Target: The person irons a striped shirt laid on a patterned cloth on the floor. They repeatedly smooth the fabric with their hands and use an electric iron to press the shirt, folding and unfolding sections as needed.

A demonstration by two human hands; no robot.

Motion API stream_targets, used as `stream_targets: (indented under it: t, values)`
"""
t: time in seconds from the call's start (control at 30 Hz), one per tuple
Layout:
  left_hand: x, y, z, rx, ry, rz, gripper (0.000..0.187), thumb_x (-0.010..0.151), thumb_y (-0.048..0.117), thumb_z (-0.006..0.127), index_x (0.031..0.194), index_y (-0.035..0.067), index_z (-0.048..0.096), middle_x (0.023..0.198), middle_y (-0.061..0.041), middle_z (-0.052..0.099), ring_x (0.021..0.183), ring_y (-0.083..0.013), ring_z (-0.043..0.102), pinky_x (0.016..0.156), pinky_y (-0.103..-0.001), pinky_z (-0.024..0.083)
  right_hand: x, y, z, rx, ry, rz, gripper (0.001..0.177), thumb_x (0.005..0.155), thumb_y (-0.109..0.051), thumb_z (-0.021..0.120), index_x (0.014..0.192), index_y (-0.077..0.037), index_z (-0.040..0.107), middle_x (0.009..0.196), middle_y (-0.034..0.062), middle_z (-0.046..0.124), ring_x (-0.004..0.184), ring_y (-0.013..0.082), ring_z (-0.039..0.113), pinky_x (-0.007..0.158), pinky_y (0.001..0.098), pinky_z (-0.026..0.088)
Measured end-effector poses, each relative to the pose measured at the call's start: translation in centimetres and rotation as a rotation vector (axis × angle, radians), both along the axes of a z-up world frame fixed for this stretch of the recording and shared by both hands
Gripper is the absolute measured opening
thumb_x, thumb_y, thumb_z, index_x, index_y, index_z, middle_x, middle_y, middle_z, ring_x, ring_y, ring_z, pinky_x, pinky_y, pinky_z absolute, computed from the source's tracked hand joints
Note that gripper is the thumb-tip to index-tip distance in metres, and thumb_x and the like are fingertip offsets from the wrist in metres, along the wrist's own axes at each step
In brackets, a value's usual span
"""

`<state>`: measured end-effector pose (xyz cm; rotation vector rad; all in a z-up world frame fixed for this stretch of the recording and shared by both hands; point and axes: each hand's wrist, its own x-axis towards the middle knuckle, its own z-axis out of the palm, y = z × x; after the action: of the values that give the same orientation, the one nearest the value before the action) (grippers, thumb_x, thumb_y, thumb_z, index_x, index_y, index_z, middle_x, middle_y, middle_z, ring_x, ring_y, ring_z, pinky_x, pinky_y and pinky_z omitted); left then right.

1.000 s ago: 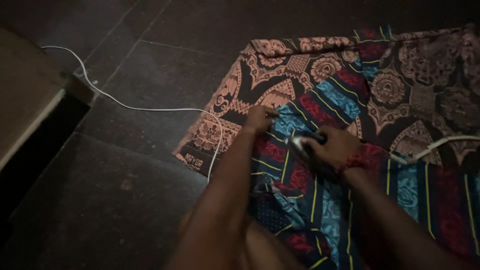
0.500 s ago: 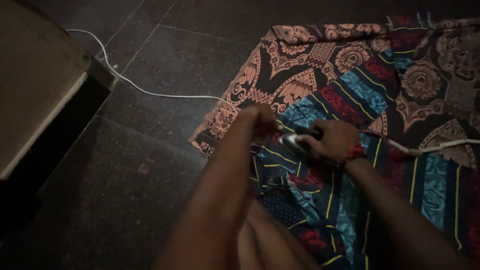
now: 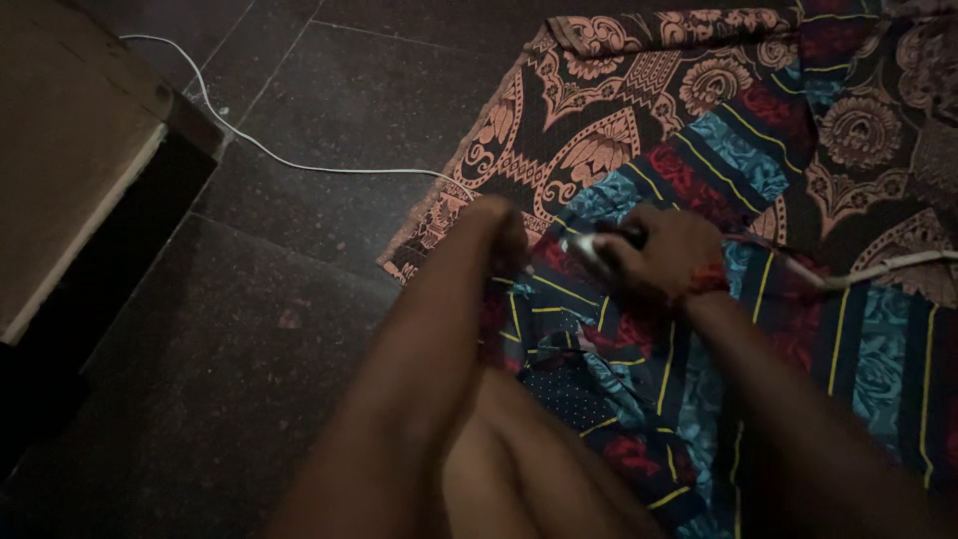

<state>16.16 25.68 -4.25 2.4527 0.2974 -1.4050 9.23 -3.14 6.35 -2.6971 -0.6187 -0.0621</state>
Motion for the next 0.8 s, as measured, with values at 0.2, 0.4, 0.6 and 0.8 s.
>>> stream_targets:
  t: [0.2, 0.4, 0.6, 0.8]
  values:
    - [0.0, 0.5, -0.3, 0.015, 0.007, -0.013, 0.023, 0.085, 0.014, 0.079, 0.106, 0.005, 0.077, 0.097, -0.012, 0.074, 0.084, -0.0240, 0.069, 0.070, -0.039, 0.056, -1.0, -0.8, 0.6, -0.002, -0.023, 0.265, 0.053, 0.075, -0.068, 0.071, 0.095, -0.020, 0.079, 0.086, 0.0068, 0.078, 0.080, 0.0304, 0.075, 0.070, 0.0442, 0.058]
    - [0.0, 0.2, -0.5, 0.026, 0.015, -0.028, 0.023, 0.086, 0.015, 0.077, 0.107, 0.005, 0.076, 0.099, -0.013, 0.073, 0.087, -0.0248, 0.069, 0.072, -0.040, 0.056, -2.4, 1.1, 0.5, -0.016, 0.051, 0.100, 0.048, 0.082, -0.065, 0.071, 0.104, -0.022, 0.079, 0.086, 0.0086, 0.077, 0.079, 0.0316, 0.074, 0.070, 0.0449, 0.057]
    - [-0.1, 0.9, -1.4, 0.037, 0.020, -0.048, 0.023, 0.088, 0.015, 0.076, 0.108, 0.005, 0.076, 0.102, -0.013, 0.073, 0.089, -0.0255, 0.069, 0.073, -0.040, 0.056, -2.2, 0.2, 1.5, -0.009, 0.088, 0.385, 0.051, 0.077, -0.065, 0.071, 0.097, -0.019, 0.079, 0.088, 0.0072, 0.078, 0.081, 0.0306, 0.075, 0.070, 0.0447, 0.058]
    - [0.3, 1.6, -2.0, 0.055, 0.015, -0.086, 0.022, 0.090, 0.016, 0.074, 0.109, 0.005, 0.076, 0.104, -0.014, 0.072, 0.091, -0.0263, 0.069, 0.075, -0.041, 0.056, -2.6, 2.7, 1.2, -0.014, 0.069, -0.163, 0.056, 0.088, -0.065, 0.067, 0.100, -0.011, 0.076, 0.091, 0.0165, 0.075, 0.088, 0.0373, 0.073, 0.075, 0.0495, 0.057]
